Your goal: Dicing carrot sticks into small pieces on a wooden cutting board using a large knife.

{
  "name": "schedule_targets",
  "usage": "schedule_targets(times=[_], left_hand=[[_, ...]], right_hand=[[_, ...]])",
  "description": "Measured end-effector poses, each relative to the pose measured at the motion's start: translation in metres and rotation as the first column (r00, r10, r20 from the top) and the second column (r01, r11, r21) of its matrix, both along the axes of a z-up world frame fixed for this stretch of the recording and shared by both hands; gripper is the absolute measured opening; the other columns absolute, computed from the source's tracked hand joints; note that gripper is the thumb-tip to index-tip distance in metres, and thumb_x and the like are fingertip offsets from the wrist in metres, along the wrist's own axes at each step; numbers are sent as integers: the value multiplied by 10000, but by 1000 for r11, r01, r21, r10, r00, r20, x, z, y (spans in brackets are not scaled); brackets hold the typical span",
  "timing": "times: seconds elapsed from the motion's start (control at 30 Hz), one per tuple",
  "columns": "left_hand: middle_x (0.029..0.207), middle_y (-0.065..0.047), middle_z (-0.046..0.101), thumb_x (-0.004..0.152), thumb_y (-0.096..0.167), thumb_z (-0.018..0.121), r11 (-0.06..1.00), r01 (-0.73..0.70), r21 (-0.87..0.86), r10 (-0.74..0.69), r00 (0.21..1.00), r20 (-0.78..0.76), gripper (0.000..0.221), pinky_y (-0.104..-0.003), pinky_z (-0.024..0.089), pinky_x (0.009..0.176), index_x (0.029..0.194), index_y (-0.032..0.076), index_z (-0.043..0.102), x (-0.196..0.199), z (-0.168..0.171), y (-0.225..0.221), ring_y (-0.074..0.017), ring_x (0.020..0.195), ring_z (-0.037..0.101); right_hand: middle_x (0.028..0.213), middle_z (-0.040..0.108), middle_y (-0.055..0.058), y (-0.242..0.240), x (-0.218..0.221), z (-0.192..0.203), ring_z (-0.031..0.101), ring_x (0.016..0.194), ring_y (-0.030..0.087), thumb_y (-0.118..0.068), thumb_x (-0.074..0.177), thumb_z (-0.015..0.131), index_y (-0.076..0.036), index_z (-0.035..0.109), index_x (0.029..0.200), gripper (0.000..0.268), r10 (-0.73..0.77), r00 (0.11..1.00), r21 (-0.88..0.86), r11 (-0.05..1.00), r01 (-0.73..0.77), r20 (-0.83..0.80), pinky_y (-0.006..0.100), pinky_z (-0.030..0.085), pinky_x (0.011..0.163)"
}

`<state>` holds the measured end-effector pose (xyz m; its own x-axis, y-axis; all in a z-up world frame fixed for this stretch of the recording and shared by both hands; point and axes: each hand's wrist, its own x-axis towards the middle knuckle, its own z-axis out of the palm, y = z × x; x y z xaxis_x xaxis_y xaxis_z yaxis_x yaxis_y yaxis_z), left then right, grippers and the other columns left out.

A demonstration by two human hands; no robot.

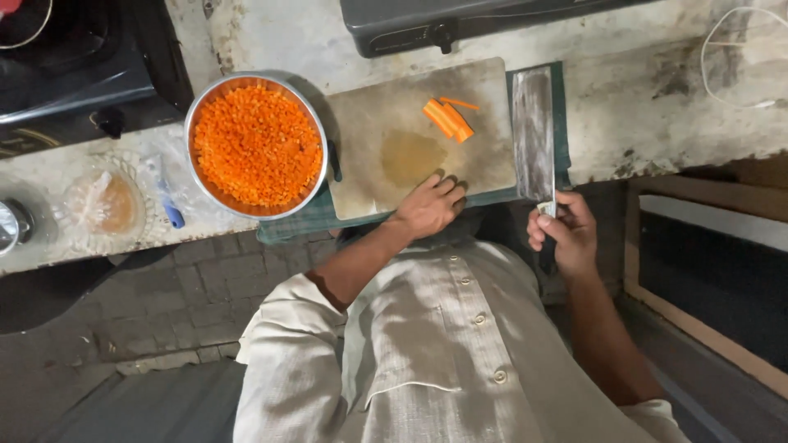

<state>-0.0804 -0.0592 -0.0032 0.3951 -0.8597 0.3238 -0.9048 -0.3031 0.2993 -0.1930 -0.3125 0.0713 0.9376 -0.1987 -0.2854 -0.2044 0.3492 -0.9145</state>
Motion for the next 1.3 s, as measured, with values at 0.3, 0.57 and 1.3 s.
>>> schedule_targets(times=[0.3,0.57,1.3], left_hand=[[916,-55,389,958,212,426,996,89,5,-89,991,95,127,-436,299,857,907,110,481,4,-17,-9,-262,850,416],[872,-26,456,868,177,552,876,-466,125,466,884,31,19,-396,352,805,871,161,561,27,54,113,-230,846,478],[544,4,495,796,156,513,694,-697,180,561,681,471,199,-378,378,413,633,247,583,-49,454,33,-217,478,498]], right_hand=[[734,551,258,17,-5,-8,496,574,192,4,879,612,-25,497,1216,358,-6,1000,26,1000,7,-31,312,457,409],[724,535,259,16,7,-16,502,567,215,40,865,605,-12,494,1230,384,32,999,7,999,-32,-13,334,473,406],[748,538,248,-6,13,-26,465,543,261,43,916,612,-209,518,1206,395,5,1000,-61,998,-6,-13,366,458,418]])
